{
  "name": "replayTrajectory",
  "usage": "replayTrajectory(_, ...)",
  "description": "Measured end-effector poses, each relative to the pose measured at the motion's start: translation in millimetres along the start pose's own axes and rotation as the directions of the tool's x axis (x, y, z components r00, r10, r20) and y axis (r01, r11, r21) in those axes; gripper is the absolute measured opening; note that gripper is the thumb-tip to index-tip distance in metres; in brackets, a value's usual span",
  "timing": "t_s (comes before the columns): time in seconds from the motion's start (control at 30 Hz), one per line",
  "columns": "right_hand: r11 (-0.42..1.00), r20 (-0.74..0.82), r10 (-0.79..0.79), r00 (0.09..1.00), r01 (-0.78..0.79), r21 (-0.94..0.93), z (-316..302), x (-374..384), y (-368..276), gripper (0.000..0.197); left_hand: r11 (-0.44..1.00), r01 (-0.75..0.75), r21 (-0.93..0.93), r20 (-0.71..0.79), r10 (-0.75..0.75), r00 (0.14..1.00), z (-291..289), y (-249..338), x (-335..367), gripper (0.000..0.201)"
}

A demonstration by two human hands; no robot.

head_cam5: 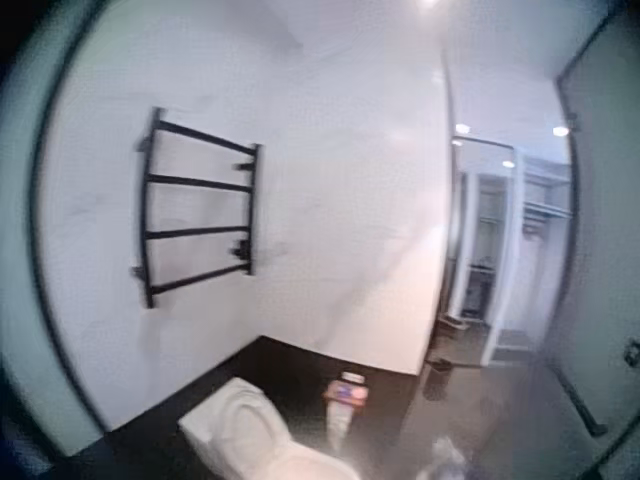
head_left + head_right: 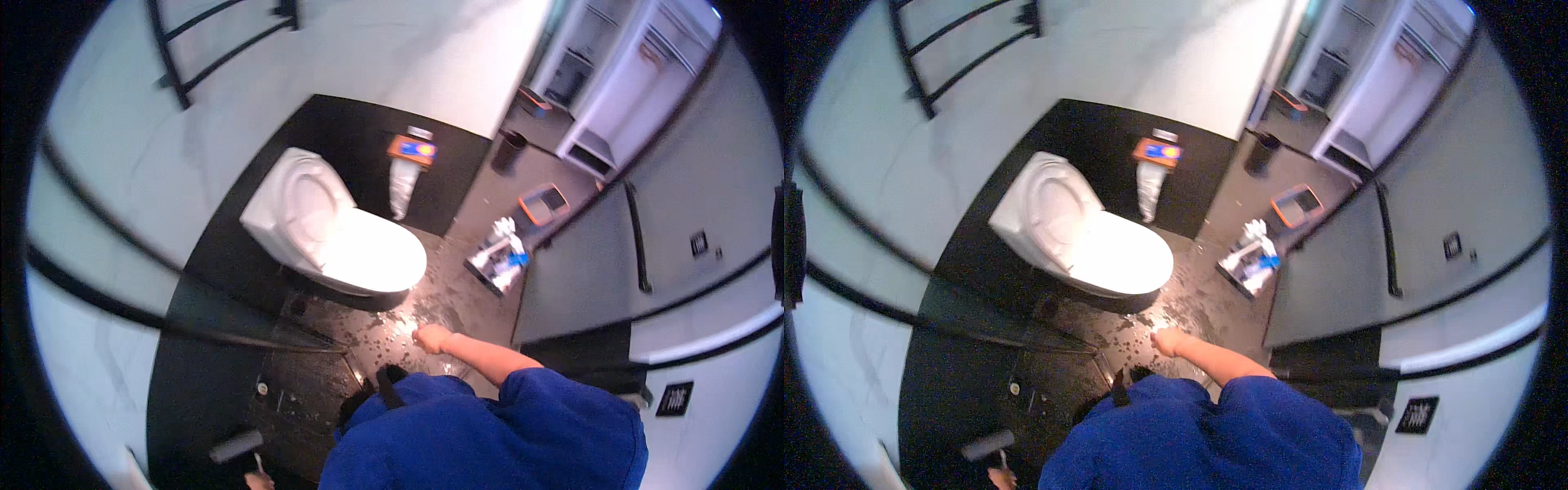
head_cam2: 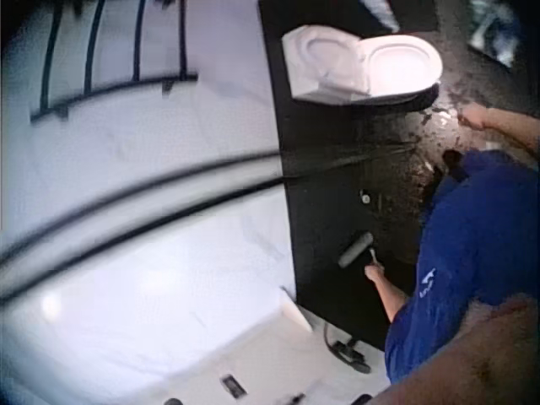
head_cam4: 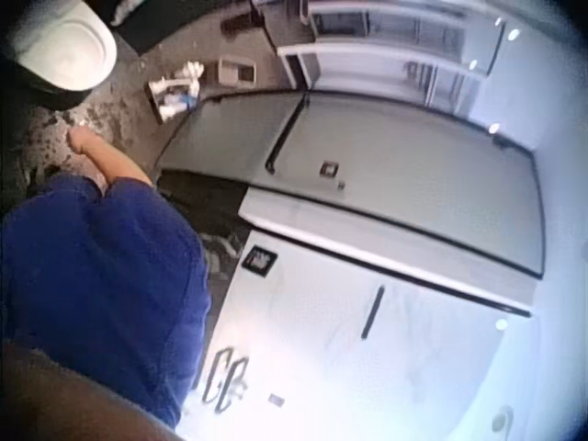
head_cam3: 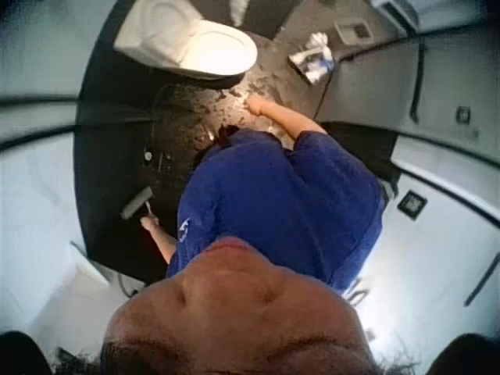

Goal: The person scrubs a corner shelf and the shower floor using a toothbrush and cleaning solution. They then rinse the toothbrush and the shower area with a handheld shower head. Finally, they wipe the shelf with a paper towel.

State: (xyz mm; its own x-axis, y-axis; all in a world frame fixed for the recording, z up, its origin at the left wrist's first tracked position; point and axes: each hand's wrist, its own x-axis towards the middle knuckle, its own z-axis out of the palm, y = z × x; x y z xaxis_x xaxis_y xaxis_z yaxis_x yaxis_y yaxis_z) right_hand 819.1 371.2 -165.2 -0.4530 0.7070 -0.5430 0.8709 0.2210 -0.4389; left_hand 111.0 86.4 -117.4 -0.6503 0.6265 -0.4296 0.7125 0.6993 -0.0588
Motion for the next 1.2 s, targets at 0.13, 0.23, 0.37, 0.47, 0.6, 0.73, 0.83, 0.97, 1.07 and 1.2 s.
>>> replayTrajectory(0.13, 0.915, -0.182, 0.335, 0.924, -0.273, 0.296, 24.9, -85.4, 48.4, 0.028, 0.962, 0.046, -0.268, 0.069, -0.028, 0.997, 3.2, 84.7, -19.6, 0.073)
replayTrajectory(0.23, 0.841, -0.175, 0.490, 0.854, -0.411, 0.353, 73.4, -142.2, 56.5, 0.028, 0.981, -0.101, -0.168, 0.147, 0.126, 0.981, 16.9, 130.1, -9.8, 0.058)
replayTrajectory(0.37, 0.729, -0.111, 0.621, 0.776, -0.520, 0.446, 142.8, -191.8, 87.5, 0.032, 0.941, -0.335, -0.049, 0.255, 0.336, 0.906, 39.4, 218.9, 9.3, 0.039)
replayTrajectory(0.47, 0.408, 0.114, 0.812, 0.573, -0.695, 0.592, 169.2, -202.9, 110.3, 0.036, 0.849, -0.527, 0.034, 0.287, 0.496, 0.819, 58.4, 293.9, 21.3, 0.026)
replayTrajectory(0.6, -0.037, 0.188, 0.960, 0.206, -0.572, 0.820, 205.0, -155.2, 156.8, 0.041, 0.715, -0.679, -0.166, 0.272, 0.695, 0.666, 37.3, 466.1, -28.9, 0.013)
replayTrajectory(0.73, 0.556, -0.224, 0.792, 0.568, -0.520, 0.649, 239.1, -92.9, 270.1, 0.039, 0.488, -0.813, -0.317, -0.067, 0.844, 0.532, 6.7, 625.8, -25.1, 0.025)
replayTrajectory(0.83, 0.192, -0.078, 0.953, 0.291, -0.385, 0.903, 92.8, -155.7, 340.7, 0.040, 0.532, -0.713, -0.457, 0.073, 0.821, 0.566, 6.5, 732.2, -74.2, 0.029)
replayTrajectory(0.97, 0.318, -0.308, 0.939, 0.152, -0.041, 0.947, -35.0, -188.2, 429.6, 0.031, 0.457, -0.801, -0.388, 0.121, 0.886, 0.447, 3.8, 891.6, -122.7, 0.039)
replayTrajectory(1.07, 0.328, -0.328, 0.944, 0.040, 0.019, 0.945, -84.7, -184.1, 509.7, 0.028, 0.295, -0.826, -0.480, 0.181, 0.955, 0.236, 17.3, 1040.5, -182.7, 0.039)
replayTrajectory(1.2, 0.384, -0.403, 0.904, 0.143, 0.142, 0.912, -218.0, -178.6, 552.6, 0.026, 0.297, -0.566, -0.769, 0.275, 0.953, 0.127, 84.1, 1201.9, -223.9, 0.034)
